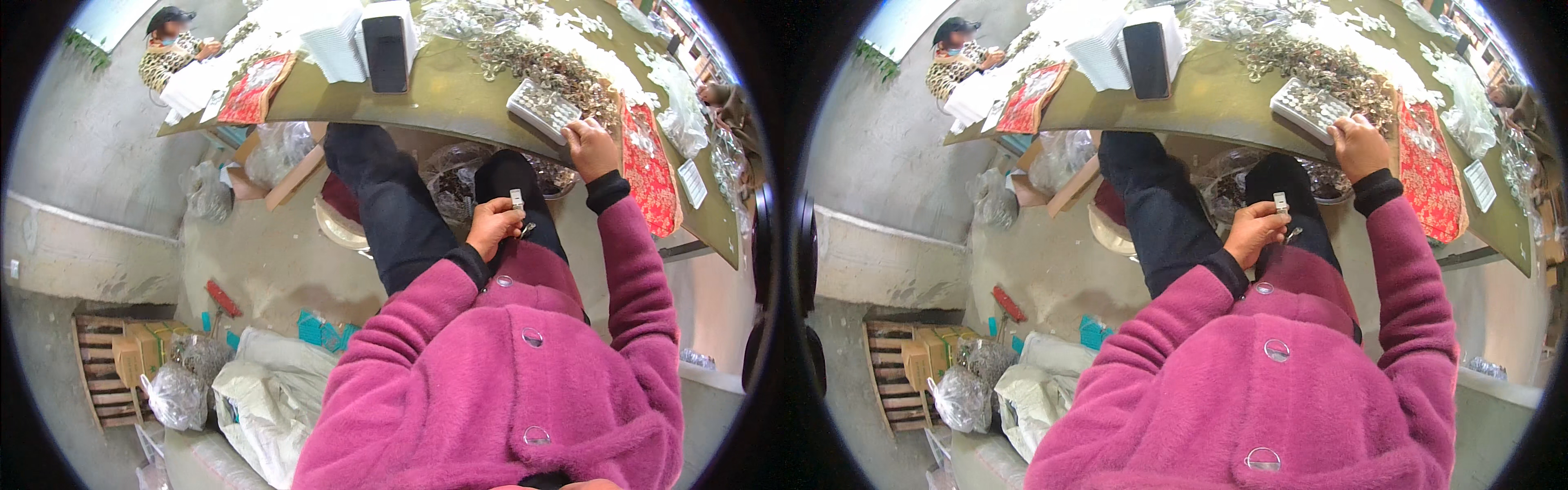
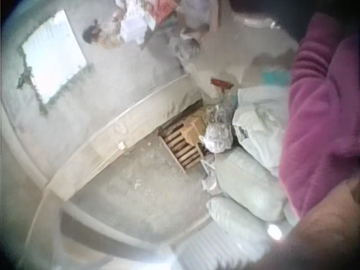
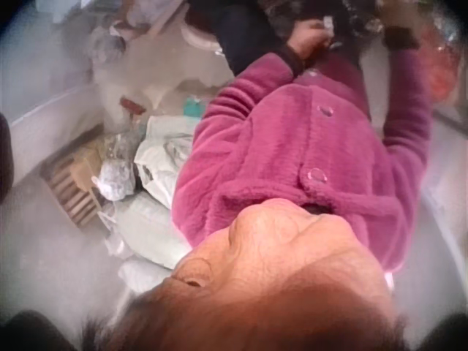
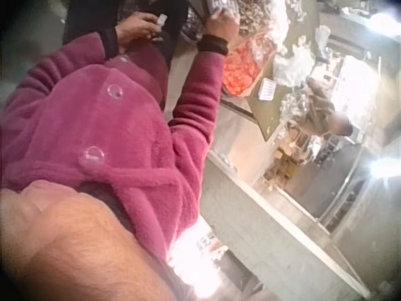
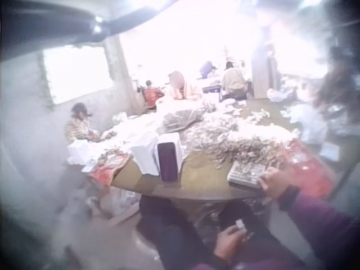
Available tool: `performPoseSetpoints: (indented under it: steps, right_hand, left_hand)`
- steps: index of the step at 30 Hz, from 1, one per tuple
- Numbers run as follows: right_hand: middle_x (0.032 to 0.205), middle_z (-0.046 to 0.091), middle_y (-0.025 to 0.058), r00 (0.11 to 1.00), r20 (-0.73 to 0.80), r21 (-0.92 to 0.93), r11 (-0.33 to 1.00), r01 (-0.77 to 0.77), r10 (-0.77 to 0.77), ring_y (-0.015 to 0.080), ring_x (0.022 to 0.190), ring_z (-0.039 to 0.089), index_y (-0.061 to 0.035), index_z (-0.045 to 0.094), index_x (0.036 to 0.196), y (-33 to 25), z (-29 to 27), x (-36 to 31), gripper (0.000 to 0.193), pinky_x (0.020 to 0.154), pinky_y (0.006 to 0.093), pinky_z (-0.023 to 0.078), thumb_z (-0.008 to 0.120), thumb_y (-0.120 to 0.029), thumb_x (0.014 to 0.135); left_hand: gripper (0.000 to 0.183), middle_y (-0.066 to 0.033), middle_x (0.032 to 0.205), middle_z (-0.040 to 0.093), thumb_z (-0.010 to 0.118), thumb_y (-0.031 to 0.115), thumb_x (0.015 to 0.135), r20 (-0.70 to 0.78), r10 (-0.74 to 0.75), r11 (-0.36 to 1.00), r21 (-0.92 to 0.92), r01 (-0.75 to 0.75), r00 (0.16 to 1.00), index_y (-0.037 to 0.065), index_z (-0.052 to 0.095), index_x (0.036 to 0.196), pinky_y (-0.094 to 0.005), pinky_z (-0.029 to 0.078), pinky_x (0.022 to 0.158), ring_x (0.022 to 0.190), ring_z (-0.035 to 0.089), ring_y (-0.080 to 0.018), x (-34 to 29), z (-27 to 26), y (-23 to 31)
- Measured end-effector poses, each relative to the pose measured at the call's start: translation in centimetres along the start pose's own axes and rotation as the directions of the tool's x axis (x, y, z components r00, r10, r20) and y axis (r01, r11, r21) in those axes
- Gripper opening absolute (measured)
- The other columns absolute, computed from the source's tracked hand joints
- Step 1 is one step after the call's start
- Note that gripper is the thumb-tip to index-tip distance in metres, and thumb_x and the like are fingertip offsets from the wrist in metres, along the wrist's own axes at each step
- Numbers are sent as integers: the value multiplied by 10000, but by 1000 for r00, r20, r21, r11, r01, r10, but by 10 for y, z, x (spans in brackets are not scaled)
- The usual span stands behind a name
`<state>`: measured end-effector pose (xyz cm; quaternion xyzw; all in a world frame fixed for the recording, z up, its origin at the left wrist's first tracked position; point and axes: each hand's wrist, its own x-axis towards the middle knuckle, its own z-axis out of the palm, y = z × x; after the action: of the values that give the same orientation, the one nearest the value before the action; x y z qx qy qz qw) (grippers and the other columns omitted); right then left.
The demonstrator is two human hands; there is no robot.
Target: The person repeatedly picks small metallic components from a pile on the table, inserts them into white plastic housings, and places the assembled units into a compartmentalized tray. The person also uses a small flashlight to illuminate the components during assembly.
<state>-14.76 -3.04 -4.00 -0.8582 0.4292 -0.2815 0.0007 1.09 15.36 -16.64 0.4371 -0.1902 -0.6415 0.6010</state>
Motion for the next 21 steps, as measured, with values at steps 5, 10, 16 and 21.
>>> performPoseSetpoints:
  steps: [5, 10, 16, 21]
  right_hand:
    - [973, 664, 156, 999, 23, -39, 999, 26, -25, 368, 893, 688, -91, 718, 971, 1, -1, -3, 195, 774, 477, 557, 634, -267, 980]
    - [941, 678, 179, 999, -31, 207, 978, 33, -28, 388, 889, 670, -16, 681, 958, -18, -20, -7, 171, 799, 469, 553, 668, -185, 938]
    - [830, 646, 108, 1000, 24, 774, 633, -20, 3, 182, 727, 719, 6, 672, 997, -62, -51, -54, 93, 665, 324, 561, 705, -69, 953]
    - [879, 652, 139, 943, -238, 614, 717, 330, -231, 318, 758, 665, -3, 614, 1024, -67, -59, -63, 173, 683, 390, 546, 732, 1, 897]
  left_hand:
    - [261, -40, 881, 670, 745, 48, 891, 37, -18, 999, 52, 16, 999, -43, 686, 1128, -260, 486, 612, 711, 622, -114, -1, -1, 10]
    - [224, -52, 874, 698, 738, 4, 879, 48, 27, 996, -88, -22, 998, -30, 712, 1099, -252, 495, 591, 681, 614, -106, -20, 16, 49]
    - [238, -80, 967, 743, 711, 12, 936, 166, 169, 983, -95, -155, 972, -29, 708, 1171, -249, 494, 613, 705, 629, -102, -34, 46, 97]
    - [228, -86, 1010, 741, 675, 11, 968, 223, 149, 989, -44, -143, 963, -33, 692, 1191, -254, 515, 633, 741, 648, -123, -32, 65, 107]
